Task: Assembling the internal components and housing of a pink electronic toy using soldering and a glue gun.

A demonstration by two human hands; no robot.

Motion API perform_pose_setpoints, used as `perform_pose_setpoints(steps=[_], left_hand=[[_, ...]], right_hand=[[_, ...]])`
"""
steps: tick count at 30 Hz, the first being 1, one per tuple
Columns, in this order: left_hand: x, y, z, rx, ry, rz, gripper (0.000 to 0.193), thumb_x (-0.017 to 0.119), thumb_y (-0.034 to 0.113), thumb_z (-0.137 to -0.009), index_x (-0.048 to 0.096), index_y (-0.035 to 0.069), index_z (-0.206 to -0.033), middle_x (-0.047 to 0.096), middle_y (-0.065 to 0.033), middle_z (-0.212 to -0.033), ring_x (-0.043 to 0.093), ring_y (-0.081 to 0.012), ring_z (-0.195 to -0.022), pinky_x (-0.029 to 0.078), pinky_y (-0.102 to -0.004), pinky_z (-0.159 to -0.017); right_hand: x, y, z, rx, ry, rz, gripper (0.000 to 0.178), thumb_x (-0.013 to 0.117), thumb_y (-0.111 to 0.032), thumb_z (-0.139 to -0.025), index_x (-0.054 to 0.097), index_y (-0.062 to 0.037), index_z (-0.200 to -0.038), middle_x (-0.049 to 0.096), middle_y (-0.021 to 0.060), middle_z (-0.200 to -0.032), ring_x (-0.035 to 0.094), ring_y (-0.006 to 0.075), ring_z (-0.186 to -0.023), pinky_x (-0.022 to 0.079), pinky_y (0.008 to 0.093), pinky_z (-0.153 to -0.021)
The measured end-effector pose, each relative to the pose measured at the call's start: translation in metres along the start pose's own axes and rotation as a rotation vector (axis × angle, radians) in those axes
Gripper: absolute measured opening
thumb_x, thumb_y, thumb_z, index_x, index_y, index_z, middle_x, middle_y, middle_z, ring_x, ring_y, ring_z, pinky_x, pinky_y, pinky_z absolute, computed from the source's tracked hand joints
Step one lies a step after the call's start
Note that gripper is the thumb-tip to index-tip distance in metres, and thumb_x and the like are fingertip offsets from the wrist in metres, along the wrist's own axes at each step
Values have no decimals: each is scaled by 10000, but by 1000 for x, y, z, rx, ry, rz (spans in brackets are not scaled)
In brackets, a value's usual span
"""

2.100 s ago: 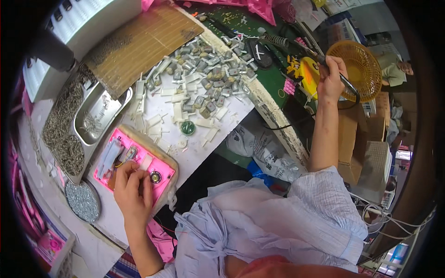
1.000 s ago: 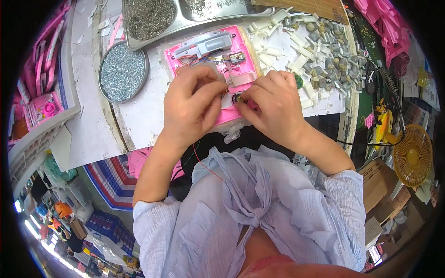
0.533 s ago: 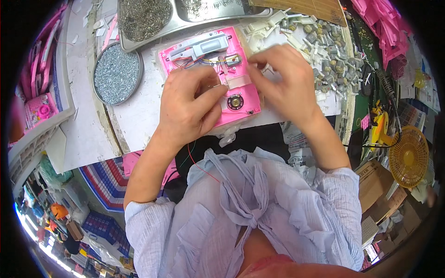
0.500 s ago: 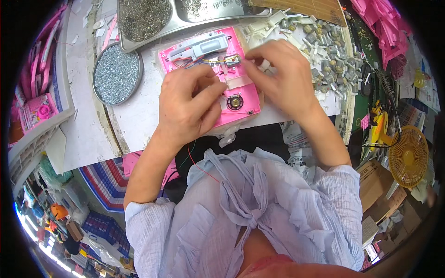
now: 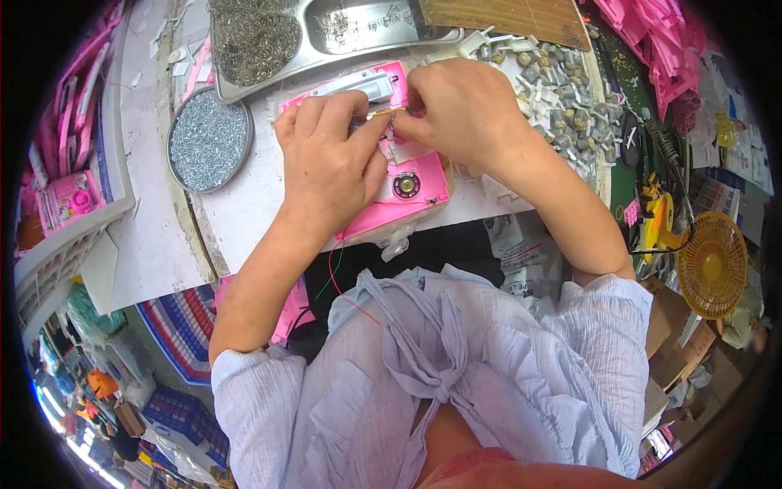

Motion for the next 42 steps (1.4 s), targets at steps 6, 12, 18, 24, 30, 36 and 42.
perform_pose_setpoints(steps=[6,12,18,24,30,36,42], left_hand=[[-3,0,0,28,26,-41,358,684,147,-703,791,151,-1044,617,-22,-1042,566,-233,-956,360,-410,-929],[-5,1,-3,31,-20,-48,302,692,169,-722,781,144,-1009,622,-28,-1050,567,-241,-981,354,-418,-935],[-9,-3,-13,44,-18,61,206,748,180,-742,717,119,-935,625,-31,-980,587,-230,-921,350,-446,-933],[-10,-18,-21,325,-73,-10,359,763,329,-741,689,107,-1013,629,-31,-963,596,-217,-863,383,-420,-885],[-15,-14,-41,498,-192,-6,494,742,431,-710,715,122,-1095,597,-35,-954,579,-223,-850,428,-438,-853],[4,-14,-44,734,-146,-20,381,683,279,-801,756,129,-1143,595,-50,-939,571,-227,-820,456,-432,-814],[-5,-1,-54,742,-226,-25,240,725,84,-801,738,81,-1041,609,-68,-944,584,-255,-820,436,-448,-848]], right_hand=[[3,0,1,25,5,-33,249,716,-281,-734,740,-34,-748,714,178,-772,716,365,-771,581,477,-709],[2,-1,-3,59,-180,-10,186,704,-237,-752,762,-62,-766,733,164,-802,731,345,-801,574,473,-708],[12,-42,17,-146,-20,330,115,688,-204,-735,722,-94,-740,694,75,-776,658,255,-796,489,381,-615],[-5,-18,25,-107,-105,172,138,681,-195,-780,735,-85,-842,700,95,-815,663,297,-865,503,412,-701],[-151,215,-42,310,396,74,317,733,-221,-805,716,-53,-1072,716,198,-900,705,367,-848,555,467,-770],[-164,376,-94,284,392,617,277,669,-177,-865,718,-145,-1136,722,134,-1096,664,363,-1090,581,513,-862],[-251,385,-78,495,782,540,253,582,-188,-908,726,-111,-1101,751,147,-970,720,368,-939,596,510,-787]])
Point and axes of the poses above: each hand's wrist, its own z-axis away from the middle knuckle, its own x-axis out of the palm, y = z × x, the point moved 5 cm from there along -z, towards the middle knuckle
